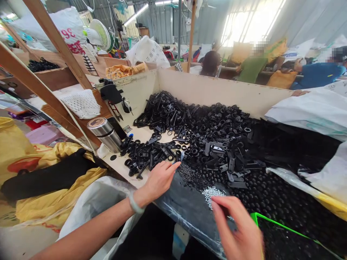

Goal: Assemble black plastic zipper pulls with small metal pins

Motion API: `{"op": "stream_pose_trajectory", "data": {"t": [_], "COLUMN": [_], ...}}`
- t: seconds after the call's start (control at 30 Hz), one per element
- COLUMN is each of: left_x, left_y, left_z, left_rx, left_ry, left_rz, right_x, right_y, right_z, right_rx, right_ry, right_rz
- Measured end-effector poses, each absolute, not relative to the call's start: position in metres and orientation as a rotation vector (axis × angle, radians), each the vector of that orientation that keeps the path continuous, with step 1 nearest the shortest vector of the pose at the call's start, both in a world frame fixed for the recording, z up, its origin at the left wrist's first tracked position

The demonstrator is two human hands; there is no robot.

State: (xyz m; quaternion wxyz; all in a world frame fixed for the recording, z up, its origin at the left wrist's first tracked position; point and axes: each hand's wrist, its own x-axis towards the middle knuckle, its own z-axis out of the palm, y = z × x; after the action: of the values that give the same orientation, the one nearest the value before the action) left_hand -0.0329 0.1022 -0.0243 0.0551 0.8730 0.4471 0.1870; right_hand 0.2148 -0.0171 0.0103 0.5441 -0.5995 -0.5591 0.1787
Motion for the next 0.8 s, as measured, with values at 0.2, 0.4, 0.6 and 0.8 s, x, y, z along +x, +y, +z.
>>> {"op": "stream_pose_trajectory", "data": {"t": [0.2,0.4,0.6,0.8], "left_x": [-0.014,-0.036,-0.071,-0.055], "left_y": [0.13,0.108,0.06,0.037], "left_z": [-0.032,-0.035,-0.041,-0.039], "left_rx": [2.621,2.549,2.413,2.223], "left_ry": [1.342,1.287,1.328,1.362], "left_rz": [0.518,0.559,0.659,0.795], "right_x": [0.158,0.147,0.147,0.155], "right_y": [0.044,0.05,0.046,0.035], "right_z": [-0.044,-0.061,-0.058,-0.063], "right_rx": [-1.581,-1.694,-1.596,-1.457], "right_ry": [-2.011,-2.009,-2.077,-2.11], "right_rz": [0.27,0.175,0.215,0.181]}}
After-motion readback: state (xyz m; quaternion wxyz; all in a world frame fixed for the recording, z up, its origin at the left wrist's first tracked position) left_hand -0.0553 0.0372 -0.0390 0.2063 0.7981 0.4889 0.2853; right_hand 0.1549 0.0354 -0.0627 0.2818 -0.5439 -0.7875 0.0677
